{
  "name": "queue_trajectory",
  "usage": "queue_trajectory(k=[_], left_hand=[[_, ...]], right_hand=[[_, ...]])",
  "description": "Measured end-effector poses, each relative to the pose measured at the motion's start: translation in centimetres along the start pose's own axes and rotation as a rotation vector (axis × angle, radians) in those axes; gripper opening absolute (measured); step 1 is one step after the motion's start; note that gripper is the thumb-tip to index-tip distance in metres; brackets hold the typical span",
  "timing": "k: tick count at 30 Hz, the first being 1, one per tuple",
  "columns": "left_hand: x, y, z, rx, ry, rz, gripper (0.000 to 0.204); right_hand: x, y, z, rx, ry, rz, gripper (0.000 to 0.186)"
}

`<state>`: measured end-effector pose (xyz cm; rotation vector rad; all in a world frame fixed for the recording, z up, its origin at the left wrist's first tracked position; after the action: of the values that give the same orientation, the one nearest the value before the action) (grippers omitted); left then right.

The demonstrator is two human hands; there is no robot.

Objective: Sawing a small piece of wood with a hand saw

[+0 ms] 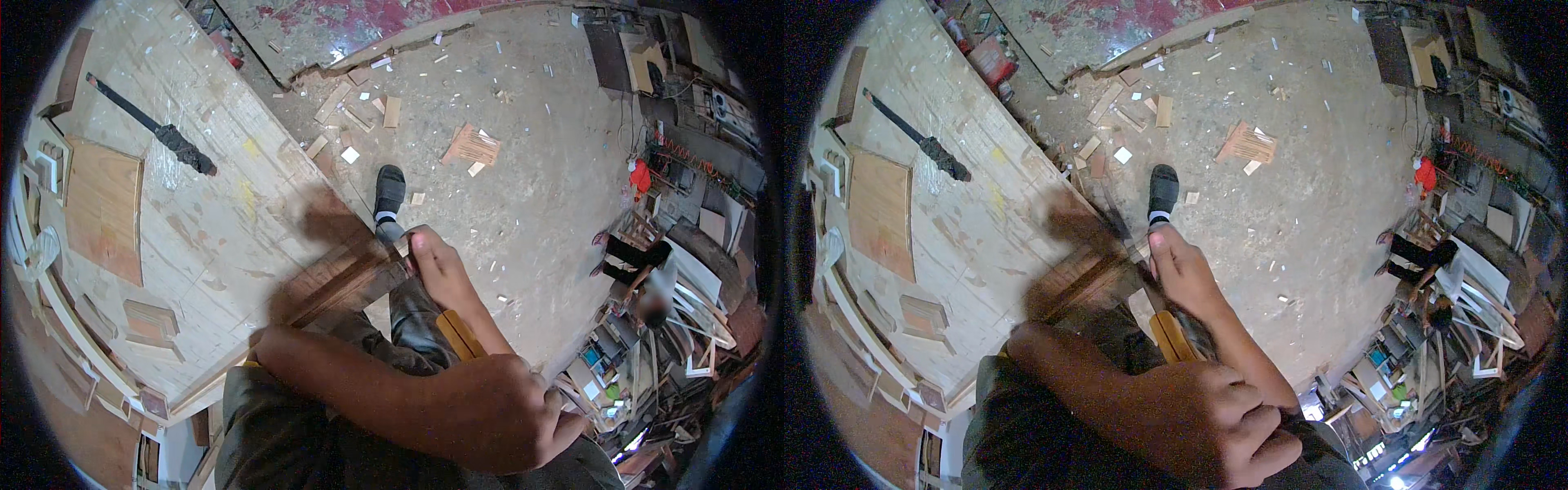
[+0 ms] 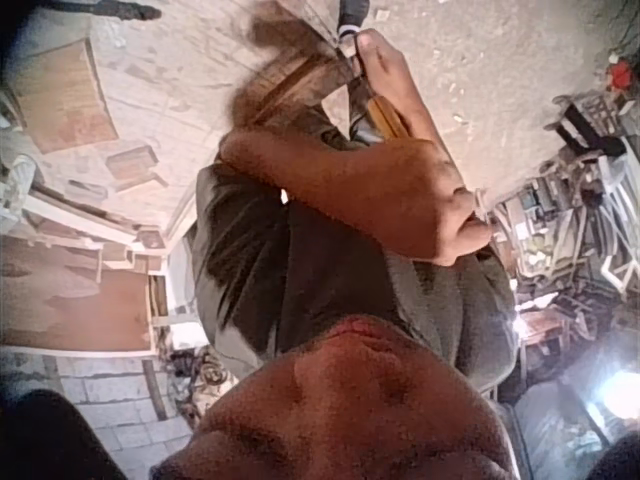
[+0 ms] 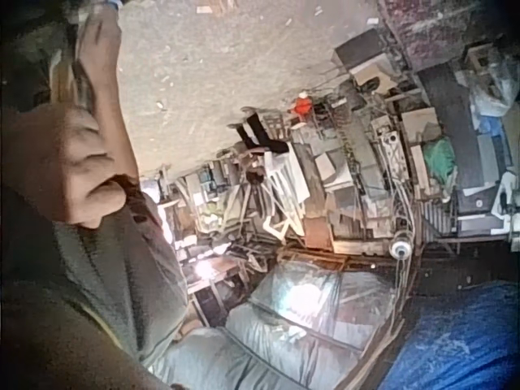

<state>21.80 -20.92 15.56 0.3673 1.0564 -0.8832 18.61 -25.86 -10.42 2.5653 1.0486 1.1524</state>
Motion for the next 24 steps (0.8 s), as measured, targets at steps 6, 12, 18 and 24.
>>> queue_trajectory(k=[6,12,18,24], left_hand=[[-0.3,2.3,-0.1,-0.215,-0.094,-0.012,0.021],[-0.6,1.5,-0.1,-0.206,-0.116,0.090,0.020],[0.0,3.7,0.5,-0.248,-0.142,0.022,0.021],[0.1,4.9,0.4,-0.248,-0.119,0.068,0.020]], right_hand=[[-0.2,-1.2,1.0,0.010,0.031,-0.033,0.035],[-0.5,-0.9,1.4,-0.047,0.120,-0.008,0.023],[-1.9,-1.6,1.6,0.070,0.013,0.225,0.030],[-1.7,-2.1,1.3,0.045,-0.057,0.311,0.024]])
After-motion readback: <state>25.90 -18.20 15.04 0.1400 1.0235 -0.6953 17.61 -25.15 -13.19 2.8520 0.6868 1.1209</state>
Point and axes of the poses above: each hand's wrist, its own z-axis towards the middle knuckle, its own y-axis out of the back of the hand, x = y × z, the point moved 10 cm from there along z, towards the middle knuckle, and after that the axes turned 14 degrees about -z, right-handed, at the moved point
